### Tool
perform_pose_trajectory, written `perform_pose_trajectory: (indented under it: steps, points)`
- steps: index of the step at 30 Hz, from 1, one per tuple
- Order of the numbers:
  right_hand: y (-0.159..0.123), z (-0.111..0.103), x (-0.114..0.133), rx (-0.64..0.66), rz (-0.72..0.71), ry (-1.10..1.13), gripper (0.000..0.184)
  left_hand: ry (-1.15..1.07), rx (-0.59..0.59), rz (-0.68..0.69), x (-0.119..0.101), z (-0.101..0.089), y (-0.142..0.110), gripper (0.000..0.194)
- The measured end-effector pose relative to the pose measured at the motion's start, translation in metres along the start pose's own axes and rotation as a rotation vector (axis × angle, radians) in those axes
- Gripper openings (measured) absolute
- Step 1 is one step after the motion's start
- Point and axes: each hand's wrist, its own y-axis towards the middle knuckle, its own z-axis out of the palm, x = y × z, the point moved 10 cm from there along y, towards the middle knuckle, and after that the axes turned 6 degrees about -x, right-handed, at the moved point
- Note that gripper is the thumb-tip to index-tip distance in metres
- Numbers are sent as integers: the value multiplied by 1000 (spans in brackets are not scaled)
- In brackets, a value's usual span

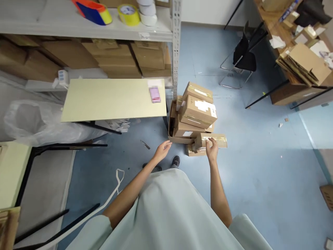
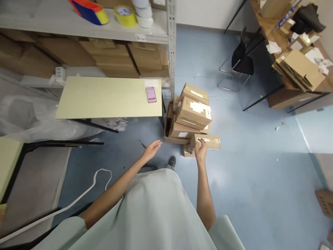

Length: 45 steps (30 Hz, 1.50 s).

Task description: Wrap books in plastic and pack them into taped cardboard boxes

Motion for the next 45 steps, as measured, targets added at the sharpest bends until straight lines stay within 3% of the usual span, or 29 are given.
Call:
perform_pose_trajectory:
  steps: [5,12,18,22,27,33,39,45]
  points:
    - [-25,72,91,165,-80,59,58,-205,-109,52,3,-86,-12,44]
    - [-76,181,232,348,-241,107,64,-397,-300,99,20,-223,-50,54]
    - [-151,279,333,548,-369,164,63,-503,-487,106,48,-334,-95,52]
    - [-209,333,398,687,-500,173,61,-532,-654,90,76,-401,-131,44]
    - [-277,391,478,843,-666,189,58,-584,-886,52,117,-472,-176,44]
    - [-347,465,561,1043,-773,251,50,-675,-1117,-18,168,-542,-215,48]
    - [-404,545,627,1223,-809,316,48,-663,-1283,-79,202,-619,-233,65]
    - [-442,618,686,1370,-795,325,48,-641,-1386,-189,225,-694,-237,76]
